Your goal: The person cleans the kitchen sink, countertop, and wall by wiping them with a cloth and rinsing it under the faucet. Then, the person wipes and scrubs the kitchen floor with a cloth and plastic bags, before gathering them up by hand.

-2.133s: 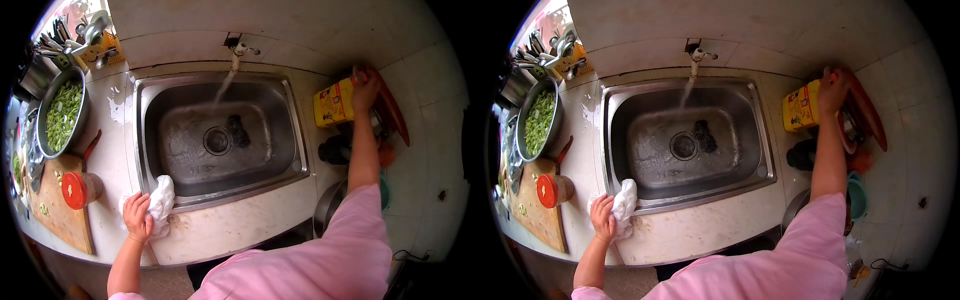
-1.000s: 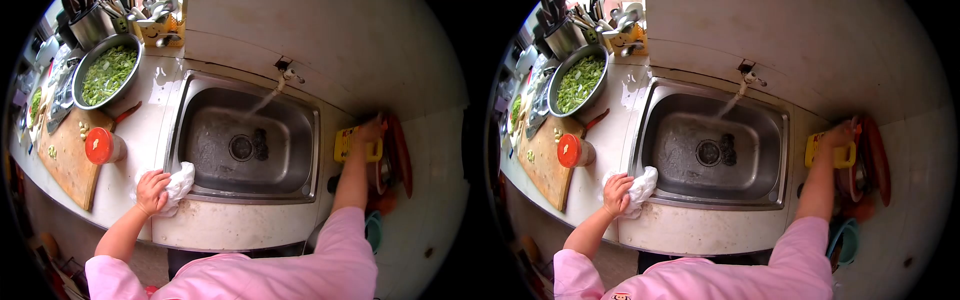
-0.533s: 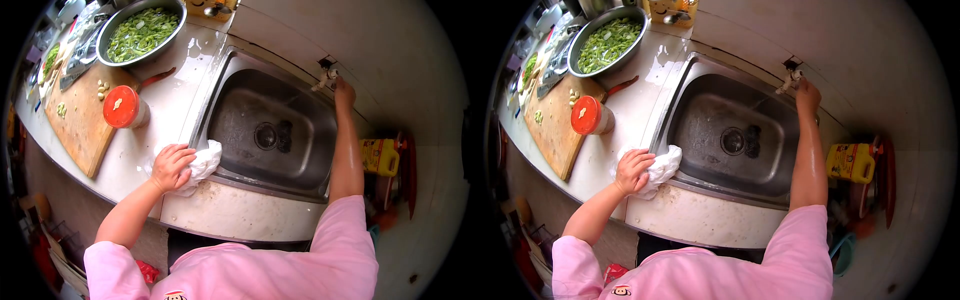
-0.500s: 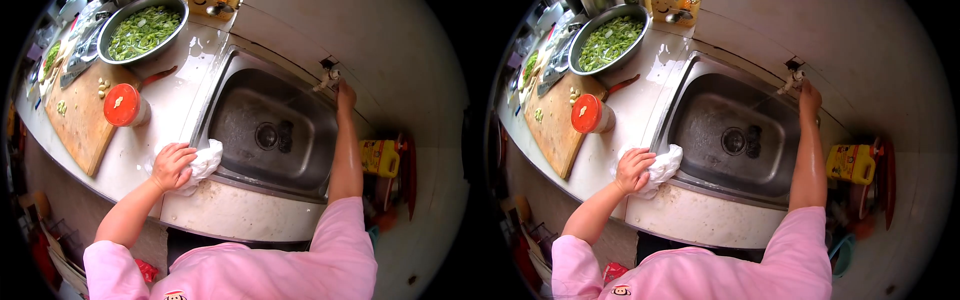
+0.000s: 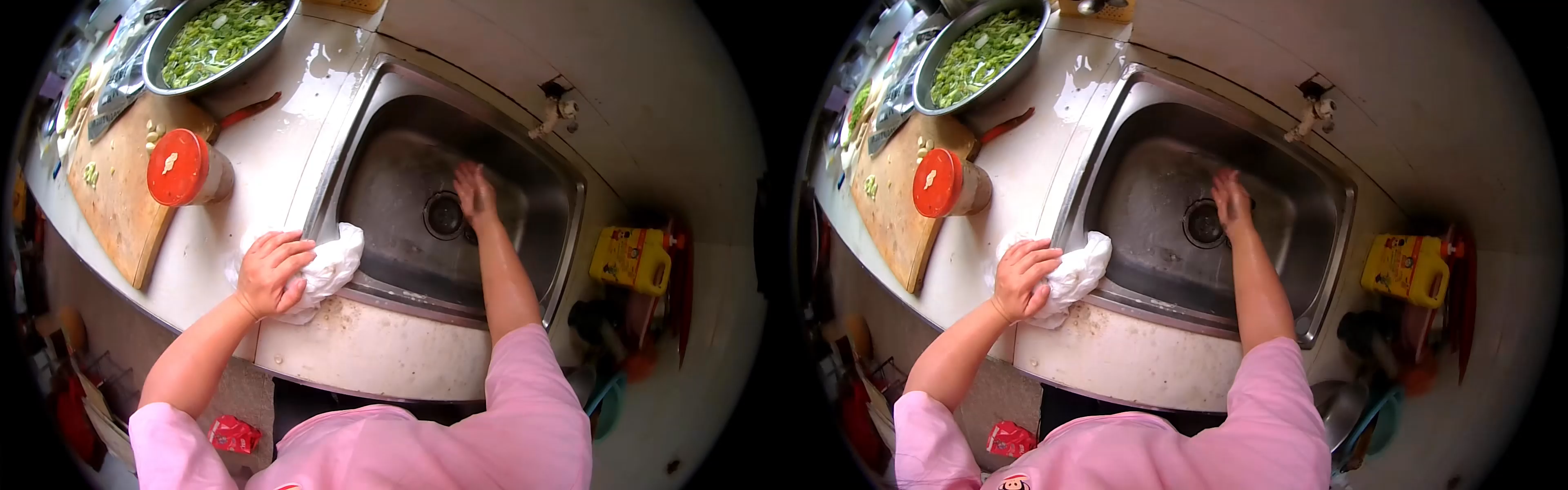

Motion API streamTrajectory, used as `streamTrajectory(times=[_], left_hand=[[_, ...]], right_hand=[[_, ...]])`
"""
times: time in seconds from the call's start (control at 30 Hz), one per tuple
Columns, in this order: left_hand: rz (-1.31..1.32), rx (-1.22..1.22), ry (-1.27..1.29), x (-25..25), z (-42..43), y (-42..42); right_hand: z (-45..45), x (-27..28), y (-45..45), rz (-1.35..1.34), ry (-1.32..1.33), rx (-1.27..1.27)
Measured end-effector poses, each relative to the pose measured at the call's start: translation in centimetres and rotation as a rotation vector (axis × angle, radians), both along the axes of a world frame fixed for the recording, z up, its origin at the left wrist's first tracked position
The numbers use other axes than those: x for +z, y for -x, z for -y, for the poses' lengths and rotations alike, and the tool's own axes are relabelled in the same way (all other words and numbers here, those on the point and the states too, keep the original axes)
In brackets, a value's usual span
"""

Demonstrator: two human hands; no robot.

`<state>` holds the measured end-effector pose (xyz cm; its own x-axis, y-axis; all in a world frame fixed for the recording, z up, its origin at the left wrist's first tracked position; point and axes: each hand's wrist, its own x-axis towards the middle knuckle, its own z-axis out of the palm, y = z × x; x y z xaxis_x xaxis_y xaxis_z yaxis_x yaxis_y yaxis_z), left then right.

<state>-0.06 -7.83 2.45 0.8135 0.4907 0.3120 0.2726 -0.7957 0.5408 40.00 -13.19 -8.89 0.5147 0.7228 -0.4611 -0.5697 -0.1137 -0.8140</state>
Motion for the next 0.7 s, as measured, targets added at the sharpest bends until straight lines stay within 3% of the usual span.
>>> streamTrajectory(times=[0.03,0.13,0.17,0.23,0.33,0.43,0.47,0.57,0.67,0.7], left_hand=[[0.003,0.002,-0.003,0.0,-0.2,0.0],[0.005,0.01,0.011,-0.2,0.2,0.1],[-0.001,0.009,0.019,-0.3,0.2,0.0],[-0.008,0.004,0.014,-0.3,-0.2,0.1],[-0.01,0.012,0.029,-0.5,0.0,0.2],[-0.018,0.002,0.03,-0.5,-0.1,0.3],[-0.019,0.0,0.032,-0.5,-0.2,0.2],[-0.027,0.003,0.032,-0.5,-0.3,0.3],[-0.038,0.002,0.039,-0.3,-0.2,0.3],[-0.041,-0.001,0.04,-0.3,-0.3,0.3]], right_hand=[[-0.4,0.4,-0.3,-0.073,-0.079,-0.055],[-0.8,-2.1,0.6,0.787,0.238,0.468],[0.0,-2.6,0.5,1.439,0.196,0.795],[0.6,-4.2,-0.4,1.11,0.113,0.377],[3.2,-6.3,-2.1,1.464,0.422,0.019],[6.8,-7.0,-0.9,1.87,0.85,0.319],[7.2,-7.0,-1.2,2.019,0.798,0.402],[5.7,-9.2,-3.7,1.656,0.597,0.387],[-0.1,-5.8,-1.9,1.162,0.676,0.048],[-1.8,-5.1,-1.3,1.128,0.628,0.03]])
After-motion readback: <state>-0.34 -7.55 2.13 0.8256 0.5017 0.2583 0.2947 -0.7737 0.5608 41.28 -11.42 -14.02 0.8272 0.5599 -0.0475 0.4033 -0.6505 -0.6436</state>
